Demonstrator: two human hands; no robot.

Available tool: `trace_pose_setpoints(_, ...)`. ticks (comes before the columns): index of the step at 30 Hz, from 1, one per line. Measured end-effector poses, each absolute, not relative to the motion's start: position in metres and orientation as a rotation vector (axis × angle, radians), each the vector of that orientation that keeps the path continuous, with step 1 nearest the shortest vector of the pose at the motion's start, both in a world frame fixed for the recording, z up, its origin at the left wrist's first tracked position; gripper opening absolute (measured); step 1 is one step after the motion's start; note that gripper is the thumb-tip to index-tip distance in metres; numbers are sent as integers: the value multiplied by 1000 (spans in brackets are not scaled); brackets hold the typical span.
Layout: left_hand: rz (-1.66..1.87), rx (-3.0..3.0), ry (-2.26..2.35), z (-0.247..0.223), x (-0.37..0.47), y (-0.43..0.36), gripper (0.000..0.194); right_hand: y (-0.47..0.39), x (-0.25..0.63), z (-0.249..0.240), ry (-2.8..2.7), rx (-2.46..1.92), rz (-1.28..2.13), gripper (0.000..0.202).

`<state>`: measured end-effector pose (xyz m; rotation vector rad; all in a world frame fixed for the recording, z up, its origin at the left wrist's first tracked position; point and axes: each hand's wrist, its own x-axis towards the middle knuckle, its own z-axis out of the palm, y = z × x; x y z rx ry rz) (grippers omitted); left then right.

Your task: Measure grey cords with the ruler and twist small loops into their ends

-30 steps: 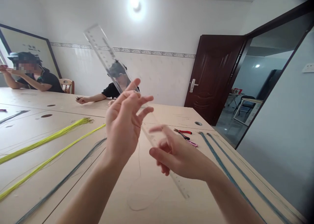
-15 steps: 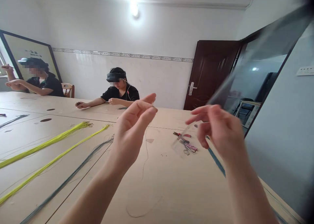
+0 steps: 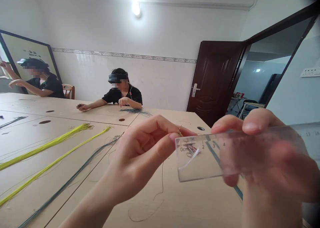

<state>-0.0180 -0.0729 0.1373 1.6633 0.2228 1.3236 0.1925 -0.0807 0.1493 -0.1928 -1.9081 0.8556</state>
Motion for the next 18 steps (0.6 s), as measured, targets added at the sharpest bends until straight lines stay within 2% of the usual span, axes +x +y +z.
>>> trace_pose_setpoints(4, 1325, 1642, 126, 136, -18, -72, 10, -87, 182, 143, -1854, -209, 850, 32)
trace_pose_setpoints(9, 1342, 1644, 147, 136, -17, -71, 15, -89, 183, 139, -1748, -229, 613, 16)
trace_pose_setpoints(13, 1347, 1689, 187, 136, -17, -72, 15, -81, 197, 144, -1944, -165, 671, 14)
trace_pose_setpoints(18, 1381, 1791, 300, 136, -18, -73, 11, -82, 195, 142, -1892, -175, 712, 11)
